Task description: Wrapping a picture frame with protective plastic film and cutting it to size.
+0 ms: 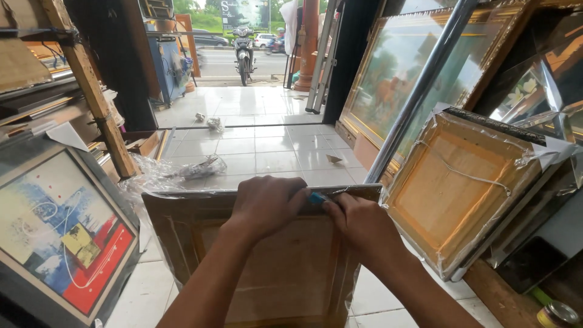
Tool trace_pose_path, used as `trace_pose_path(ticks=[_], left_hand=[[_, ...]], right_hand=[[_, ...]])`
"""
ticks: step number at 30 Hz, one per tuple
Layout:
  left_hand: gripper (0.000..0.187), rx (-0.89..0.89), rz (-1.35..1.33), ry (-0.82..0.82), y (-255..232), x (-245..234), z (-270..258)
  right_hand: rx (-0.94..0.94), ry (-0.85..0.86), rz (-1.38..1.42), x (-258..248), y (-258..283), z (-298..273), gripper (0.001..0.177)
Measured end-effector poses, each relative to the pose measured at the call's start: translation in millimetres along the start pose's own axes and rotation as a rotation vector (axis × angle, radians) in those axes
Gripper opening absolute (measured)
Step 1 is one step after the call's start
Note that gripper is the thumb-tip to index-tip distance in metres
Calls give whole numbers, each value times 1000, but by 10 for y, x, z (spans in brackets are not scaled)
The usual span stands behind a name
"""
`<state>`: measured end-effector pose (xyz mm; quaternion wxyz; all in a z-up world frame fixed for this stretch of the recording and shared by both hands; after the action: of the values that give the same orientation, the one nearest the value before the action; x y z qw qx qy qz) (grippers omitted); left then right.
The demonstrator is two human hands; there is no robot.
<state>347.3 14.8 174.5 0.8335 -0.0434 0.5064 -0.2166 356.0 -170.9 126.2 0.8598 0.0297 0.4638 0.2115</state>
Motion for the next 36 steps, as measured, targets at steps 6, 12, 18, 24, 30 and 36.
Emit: trace_pose_path(ticks=[6, 12, 18, 24, 30, 36], left_hand=[[49, 55, -50, -96, -48, -36, -64], [46, 66, -62, -161, -9, -28, -37], [49, 108, -31, -25, -40, -113, -50], [25, 123, 298, -150, 449, -3, 35], [25, 23, 266, -177, 294, 167, 136], [33, 13, 190, -251, 15, 25, -43]], right_hand=[[53, 8, -9, -188, 68, -13, 55], [61, 38, -11, -261, 155, 36, 55], [213, 302, 584, 1, -114, 105, 78], [626, 218, 1285, 88, -307, -131, 48], [628, 254, 1658, 200, -311, 26, 55], [833, 465, 1748, 454, -294, -14, 46]])
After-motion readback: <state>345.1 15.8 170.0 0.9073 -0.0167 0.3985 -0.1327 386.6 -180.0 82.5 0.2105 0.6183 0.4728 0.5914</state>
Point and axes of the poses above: each hand's wrist, its own z-axis towards the middle knuckle, its own x-axis out of the palm, y = z × x, the point moved 8 cm from there along z, towards the middle knuckle, and after that the axes turned 13 degrees about -y, right-handed, at the moved point
